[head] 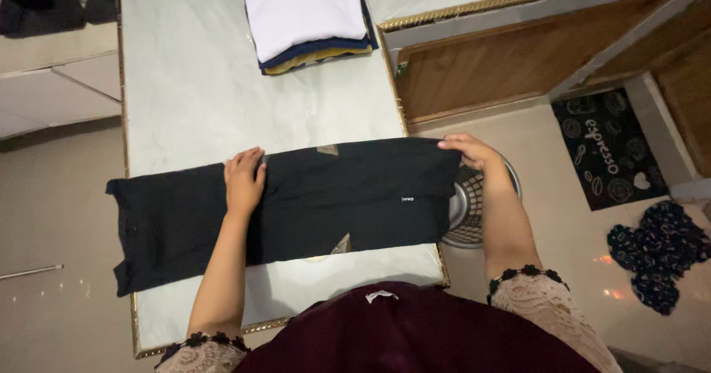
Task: The person folds a white t-shirt, a black t-shirt, and a yellow t-shirt one by one on a marble countertop. Each shirt is smoothed, folded into a compact rectangle, and stacked on top of the previous one.
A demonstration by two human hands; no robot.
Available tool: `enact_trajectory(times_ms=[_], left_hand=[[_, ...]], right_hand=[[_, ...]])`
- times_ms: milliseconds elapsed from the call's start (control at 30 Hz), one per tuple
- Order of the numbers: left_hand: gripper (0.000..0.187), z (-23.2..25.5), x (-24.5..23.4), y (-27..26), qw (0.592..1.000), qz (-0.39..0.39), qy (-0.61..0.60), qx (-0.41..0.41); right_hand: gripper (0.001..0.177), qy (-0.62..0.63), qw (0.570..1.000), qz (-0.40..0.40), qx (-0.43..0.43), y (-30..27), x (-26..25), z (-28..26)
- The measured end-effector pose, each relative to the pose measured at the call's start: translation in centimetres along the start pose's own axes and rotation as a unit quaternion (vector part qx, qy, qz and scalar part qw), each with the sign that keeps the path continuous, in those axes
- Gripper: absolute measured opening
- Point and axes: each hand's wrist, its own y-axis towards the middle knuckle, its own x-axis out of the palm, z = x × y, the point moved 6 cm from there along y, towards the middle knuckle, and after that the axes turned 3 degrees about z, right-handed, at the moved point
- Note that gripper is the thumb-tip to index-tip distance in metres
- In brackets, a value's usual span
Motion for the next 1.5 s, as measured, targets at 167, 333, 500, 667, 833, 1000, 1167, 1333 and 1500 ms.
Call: enact_trajectory(times_ms=[167,333,500,667,833,1000,1167,1333,1500], left_hand=[[0.032,0.6,-0.7,0.1,1.000,0.020,0.018,0.002],[0.024,0.7,0.1,-0.1,0.999,0.037,0.035,-0.010],[0.015,-0.8,0.3,0.5,0.997,0.057,0.037,-0.026],[0.030,0.9,0.5,0.8,0.988,0.095,0.120,-0.010],[0.070,10.7,5.7,-0.7,0.991,-0.060,0.033,0.111],[0.093,16.6,7.4,-4.4,0.960,-0.192,0.095,0.180],[0.087,16.4,6.2,-5.5,0.944,-0.237,0.145,0.180],[0.085,20.8,8.1,-8.3,0.924,-0.174,0.080,0.332],[0.083,24.0,11.6,-10.0,0.916,-0.193,0.044,0.350]], right_hand=[[0.020,0.266,0.960,0.032,-0.084,-0.5,-0.7,-0.2],[0.010,0.351,0.932,0.049,-0.073,0.2,1.9,2.1],[0.028,-0.008,0.954,0.300,-0.014,1.0,0.8,1.3],[0.034,-0.439,0.747,0.485,-0.120,-3.3,3.9,-6.8],[0.036,-0.555,0.722,0.277,-0.305,-5.7,21.0,-11.8],[0.063,-0.532,0.739,0.269,-0.314,-7.6,24.8,-9.7],[0.067,-0.446,0.776,0.316,-0.315,-6.0,18.5,-5.7],[0.075,0.082,0.976,0.150,-0.132,-2.0,13.5,0.3],[0.069,0.280,0.954,0.059,0.095,-5.3,14.5,8.4]])
